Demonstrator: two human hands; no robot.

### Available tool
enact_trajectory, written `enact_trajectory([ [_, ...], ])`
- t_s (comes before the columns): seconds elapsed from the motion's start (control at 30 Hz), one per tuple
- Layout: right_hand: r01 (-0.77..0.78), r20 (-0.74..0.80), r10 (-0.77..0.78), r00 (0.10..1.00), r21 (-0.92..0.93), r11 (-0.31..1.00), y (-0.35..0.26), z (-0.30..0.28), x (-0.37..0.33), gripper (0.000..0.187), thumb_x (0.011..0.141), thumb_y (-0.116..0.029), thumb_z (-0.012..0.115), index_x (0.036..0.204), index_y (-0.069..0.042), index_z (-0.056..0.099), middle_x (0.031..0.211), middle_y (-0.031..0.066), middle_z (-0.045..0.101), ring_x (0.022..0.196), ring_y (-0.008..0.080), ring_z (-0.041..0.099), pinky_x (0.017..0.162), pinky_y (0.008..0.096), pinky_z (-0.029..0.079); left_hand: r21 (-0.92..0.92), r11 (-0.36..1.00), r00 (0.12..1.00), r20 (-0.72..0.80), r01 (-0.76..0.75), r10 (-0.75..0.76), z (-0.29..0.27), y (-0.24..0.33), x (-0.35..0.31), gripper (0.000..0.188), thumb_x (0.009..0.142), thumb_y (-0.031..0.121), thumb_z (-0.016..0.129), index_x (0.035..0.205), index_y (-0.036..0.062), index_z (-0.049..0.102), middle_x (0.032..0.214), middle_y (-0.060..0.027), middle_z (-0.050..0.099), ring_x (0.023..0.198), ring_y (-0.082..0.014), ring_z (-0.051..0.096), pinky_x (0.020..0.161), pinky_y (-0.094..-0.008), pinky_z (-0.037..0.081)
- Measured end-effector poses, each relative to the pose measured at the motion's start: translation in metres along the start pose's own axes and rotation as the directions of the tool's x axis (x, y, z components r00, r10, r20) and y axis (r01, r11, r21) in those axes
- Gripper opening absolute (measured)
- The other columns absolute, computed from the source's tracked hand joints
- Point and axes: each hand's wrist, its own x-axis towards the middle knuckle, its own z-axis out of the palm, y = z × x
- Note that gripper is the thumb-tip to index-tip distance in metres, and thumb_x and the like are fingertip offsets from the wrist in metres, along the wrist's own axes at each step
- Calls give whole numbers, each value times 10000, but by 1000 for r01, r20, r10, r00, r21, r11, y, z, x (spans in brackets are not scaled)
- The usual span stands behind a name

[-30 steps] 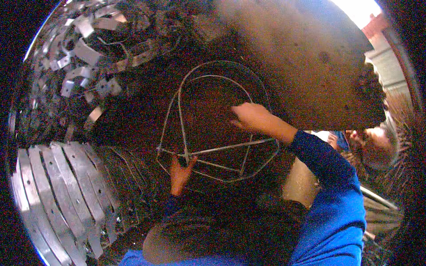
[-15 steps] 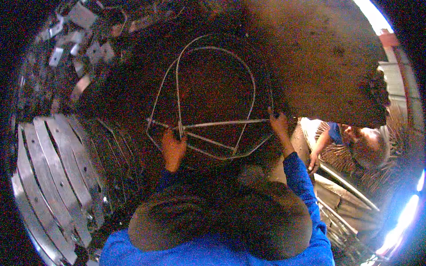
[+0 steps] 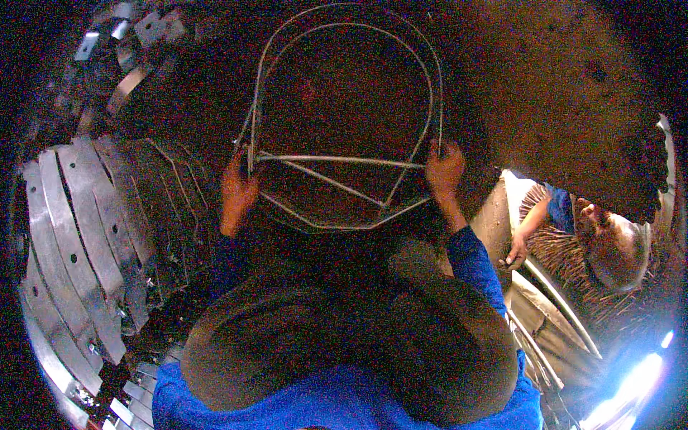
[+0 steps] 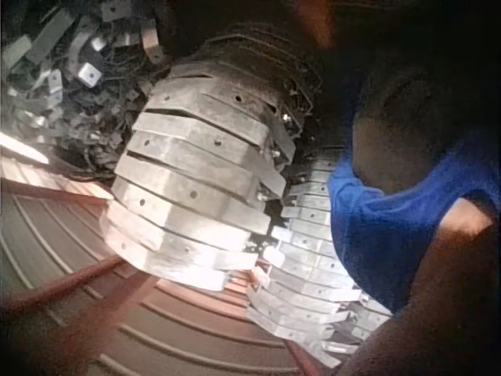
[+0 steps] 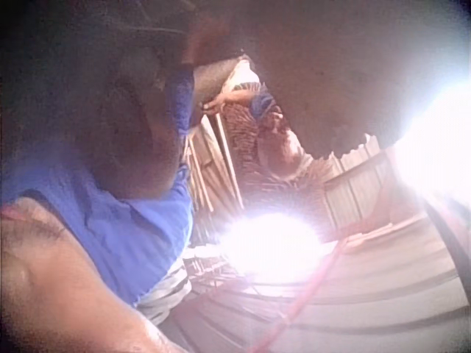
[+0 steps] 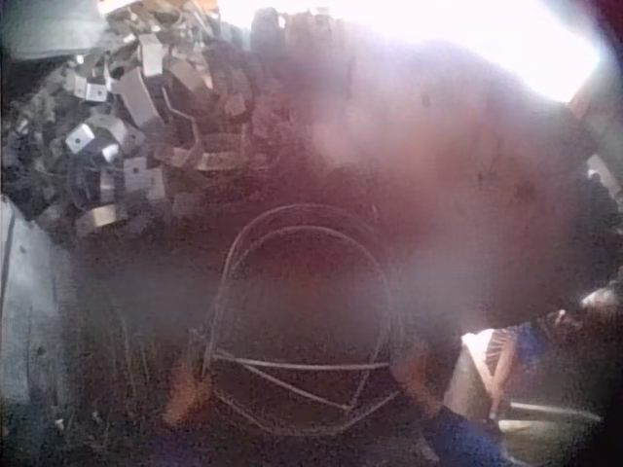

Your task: The person sits inside a large metal container and sorts through a pile of metal parts. They pick up various metal frames and flat pieces, inspect them, and place them into separate piles. Another person is visible outside the container, occasionally handing parts to the person inside.

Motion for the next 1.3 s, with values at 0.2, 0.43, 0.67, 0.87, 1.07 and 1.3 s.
enact_trajectory([
  [0.2, 207, -26, -207, 978, 15, 978, -44, -29, 0, 268, 878, -239, 646, 956, 14, 689, 857, 212, 646, 776, 359, 630, 693, 404, 481, -61, 991, 993, -22, 115, -116, -20, -8, -41, 502, 805, 144, 675, 1273, 10, 552, 1212, -246, 585, 1122, -406, 551, 987, -436, 417],
  [0.43, 176, 14, -178, 984, 95, 980, -70, -22, -13, 224, 886, -175, 640, 1001, 12, 685, 847, 193, 639, 760, 339, 637, 690, 369, 491, 30, 987, 984, -97, 156, -152, -12, -22, -63, 501, 811, 175, 700, 1278, 44, 578, 1175, -256, 601, 1084, -396, 571, 971, -436, 419],
  [0.67, 177, 141, -168, 976, -54, 983, -55, -3, -30, 381, 886, -271, 635, 1165, -12, 621, 1052, 228, 613, 943, 392, 609, 812, 414, 493, 29, 990, 934, -335, 138, -121, -11, -21, -58, 529, 814, 232, 717, 1279, 32, 560, 1160, -295, 589, 1079, -403, 573, 891, -446, 438],
  [0.87, -115, 309, 170, 936, -188, 975, -59, 6, -3, 482, 857, -309, 650, 1207, 13, 576, 1128, 248, 618, 1011, 419, 603, 855, 450, 489, 14, 890, 889, -57, 456, -455, 2, -29, -65, 391, 788, 257, 722, 1044, -27, 637, 954, -292, 647, 895, -431, 629, 773, -473, 473],
  [1.07, 2, 366, 42, 930, -120, 993, -51, 10, 3, 323, 860, -247, 625, 1043, 18, 646, 877, 250, 665, 855, 430, 641, 753, 482, 506, 104, 877, 881, -115, 469, -458, 11, -26, -56, 244, 728, 157, 669, 830, -64, 648, 804, -294, 633, 800, -471, 616, 677, -491, 475],
  [1.3, 21, 323, 10, 946, -91, 996, -57, 17, 22, 260, 854, -225, 618, 951, 12, 665, 824, 246, 659, 803, 436, 639, 695, 486, 508, 148, 914, 920, -172, 378, -352, 12, -32, -40, 217, 699, 134, 642, 786, -65, 643, 751, -280, 627, 754, -467, 618, 670, -504, 480],
])
